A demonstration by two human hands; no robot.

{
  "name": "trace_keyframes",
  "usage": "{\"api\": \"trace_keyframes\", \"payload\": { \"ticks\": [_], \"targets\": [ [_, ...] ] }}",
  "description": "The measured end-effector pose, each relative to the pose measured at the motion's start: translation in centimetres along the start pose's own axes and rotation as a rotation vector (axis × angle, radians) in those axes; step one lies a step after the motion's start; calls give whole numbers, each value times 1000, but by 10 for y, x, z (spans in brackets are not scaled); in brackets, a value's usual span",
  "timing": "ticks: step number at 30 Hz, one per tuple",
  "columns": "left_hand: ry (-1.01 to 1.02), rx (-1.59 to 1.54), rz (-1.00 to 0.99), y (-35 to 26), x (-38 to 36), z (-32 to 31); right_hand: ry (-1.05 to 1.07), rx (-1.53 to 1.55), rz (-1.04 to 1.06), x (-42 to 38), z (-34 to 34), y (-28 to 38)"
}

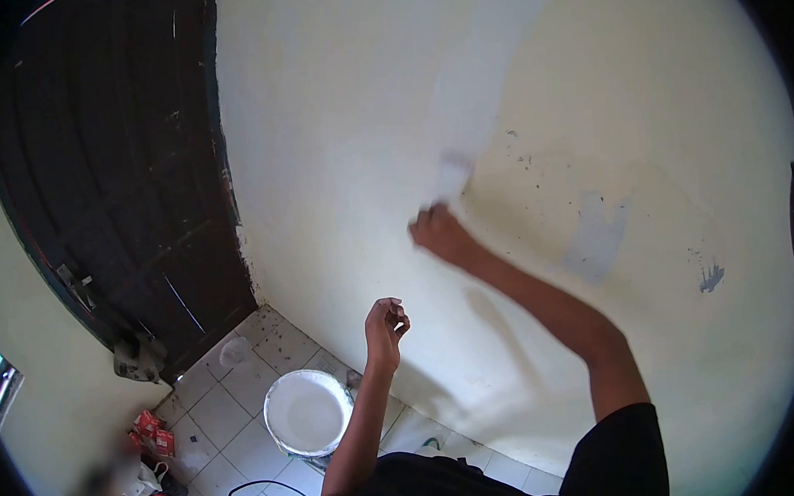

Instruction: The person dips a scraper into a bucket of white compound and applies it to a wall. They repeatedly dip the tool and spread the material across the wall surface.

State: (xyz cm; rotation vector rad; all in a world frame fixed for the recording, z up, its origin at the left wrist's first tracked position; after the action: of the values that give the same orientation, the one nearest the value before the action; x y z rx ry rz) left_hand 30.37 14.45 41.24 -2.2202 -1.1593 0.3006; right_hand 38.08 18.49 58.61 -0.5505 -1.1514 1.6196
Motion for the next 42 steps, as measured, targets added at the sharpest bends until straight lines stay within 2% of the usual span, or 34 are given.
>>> {"api": "trace_keyframes", "payload": {
  "ticks": [2,3,5,6,7,9,10,12,14,15,16,17,18,20,21,24,25,26,28,30,31,32,34,35,36,38,39,41,42],
  "targets": [
    [-3,16,-12,-7,-1,1,69,601,148,-13,-2,44],
    [-11,31,-16,-9,-1,0,65,596,146,-14,-1,41],
    [-12,52,-37,-13,-3,-2,99,789,1,-18,-11,23],
    [-17,75,-54,-12,-8,0,165,666,-51,-12,-22,5],
    [-7,68,-65,-11,-8,0,243,702,-157,-8,-13,-33],
    [-24,62,-56,-10,-4,2,186,520,-280,8,10,-118],
    [-31,62,-56,-10,-3,2,67,502,-374,11,30,-166],
    [-22,71,-61,-15,-5,-4,-134,353,-408,12,92,-232],
    [-11,81,-63,-17,-4,-8,-268,234,-440,6,153,-258],
    [-10,82,-63,-16,-3,-7,-268,234,-442,8,159,-266],
    [-12,93,-65,-16,-2,-7,-372,131,-427,6,174,-269],
    [-13,105,-69,-16,-1,-6,-477,27,-411,3,186,-266],
    [-14,103,-73,-16,-1,-5,-481,27,-408,4,183,-265],
    [-28,123,-56,-12,-3,-2,-356,0,-409,14,157,-252],
    [-32,121,-56,-10,-3,1,-383,-33,-335,18,142,-228],
    [-48,127,-43,-4,-2,6,-269,94,-112,26,79,-136],
    [-60,139,-50,-5,-3,7,-281,21,-43,26,66,-96],
    [-69,147,-63,-6,-2,6,-295,146,19,23,56,-64],
    [-53,149,-75,-6,0,5,-140,511,75,26,27,-15],
    [-38,156,-89,-7,1,7,99,707,83,32,17,-6],
    [-47,152,-83,-5,2,10,107,764,10,37,9,-20],
    [-59,147,-74,-4,2,12,264,788,-55,45,-6,-40],
    [-73,147,-72,-3,4,16,184,632,-120,59,1,-103],
    [-80,132,-73,-2,5,18,137,598,-219,63,18,-147],
    [-87,115,-73,-1,8,19,37,515,-293,66,47,-185],
    [-76,118,-90,-3,11,17,-186,455,-306,64,110,-236],
    [-70,123,-103,-4,11,17,-180,455,-307,65,122,-249],
    [-68,120,-95,-6,11,13,-462,58,-194,56,167,-241],
    [-66,117,-94,-7,10,13,-454,62,-193,56,162,-234]
  ]
}}
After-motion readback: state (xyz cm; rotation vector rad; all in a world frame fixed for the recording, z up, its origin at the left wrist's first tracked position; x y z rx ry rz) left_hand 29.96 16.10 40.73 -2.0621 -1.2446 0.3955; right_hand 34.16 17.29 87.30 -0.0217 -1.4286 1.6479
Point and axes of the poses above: each hand's wrist, its own x-axis towards the middle knuckle, its own z-axis out of the back of the hand, y = z × x, the point moved 10 cm from there along x, towards the middle knuckle, and after that the axes turned 13 degrees about y, right-handed, at the moved point
